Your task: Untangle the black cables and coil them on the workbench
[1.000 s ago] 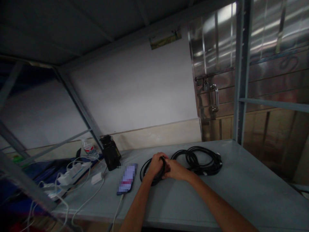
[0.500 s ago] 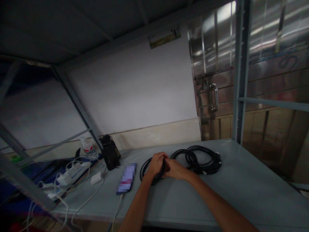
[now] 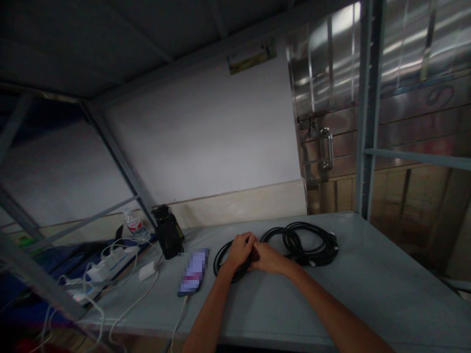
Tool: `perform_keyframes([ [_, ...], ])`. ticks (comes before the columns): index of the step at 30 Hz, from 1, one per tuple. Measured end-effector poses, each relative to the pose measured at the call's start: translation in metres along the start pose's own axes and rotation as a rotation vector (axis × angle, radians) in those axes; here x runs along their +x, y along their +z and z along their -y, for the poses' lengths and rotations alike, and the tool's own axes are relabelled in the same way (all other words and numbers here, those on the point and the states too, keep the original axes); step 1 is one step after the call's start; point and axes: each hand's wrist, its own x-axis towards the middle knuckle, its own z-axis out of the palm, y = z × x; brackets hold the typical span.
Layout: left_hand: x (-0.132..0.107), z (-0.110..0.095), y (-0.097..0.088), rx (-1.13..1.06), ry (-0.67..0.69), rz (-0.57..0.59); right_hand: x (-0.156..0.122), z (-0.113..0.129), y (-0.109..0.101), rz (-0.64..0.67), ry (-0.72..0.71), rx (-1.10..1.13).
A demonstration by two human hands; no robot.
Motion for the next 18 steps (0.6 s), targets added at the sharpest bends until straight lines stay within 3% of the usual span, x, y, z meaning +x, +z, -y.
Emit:
perform_keyframes([
  [18, 0.002, 0.011, 0.010, 0.063, 0.022, 0.092, 0.000, -0.003, -0.001, 0.002, 0.000, -0.026],
])
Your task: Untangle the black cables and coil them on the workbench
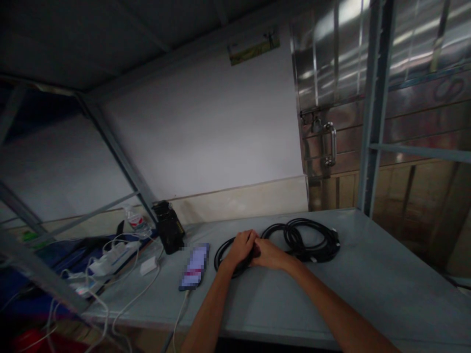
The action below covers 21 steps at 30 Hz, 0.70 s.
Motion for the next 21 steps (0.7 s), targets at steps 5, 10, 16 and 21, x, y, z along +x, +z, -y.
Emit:
perform_keyframes([
  [5, 0.0001, 0.0020, 0.0011, 0.056, 0.014, 0.024, -0.0026, 0.0070, -0.0014, 0.006, -0.022, 0.015],
  [10, -0.0001, 0.0015, 0.0001, 0.084, 0.022, 0.041, -0.0035, 0.0076, -0.0009, 0.002, -0.013, 0.003],
  [16, -0.0005, 0.0007, -0.0005, 0.093, 0.013, 0.043, -0.0014, 0.0021, 0.0010, 0.007, -0.011, 0.036],
  [21, -0.0010, -0.0005, -0.0017, 0.076, -0.001, 0.046, -0.0007, 0.0006, 0.0015, 0.006, -0.046, 0.025],
])
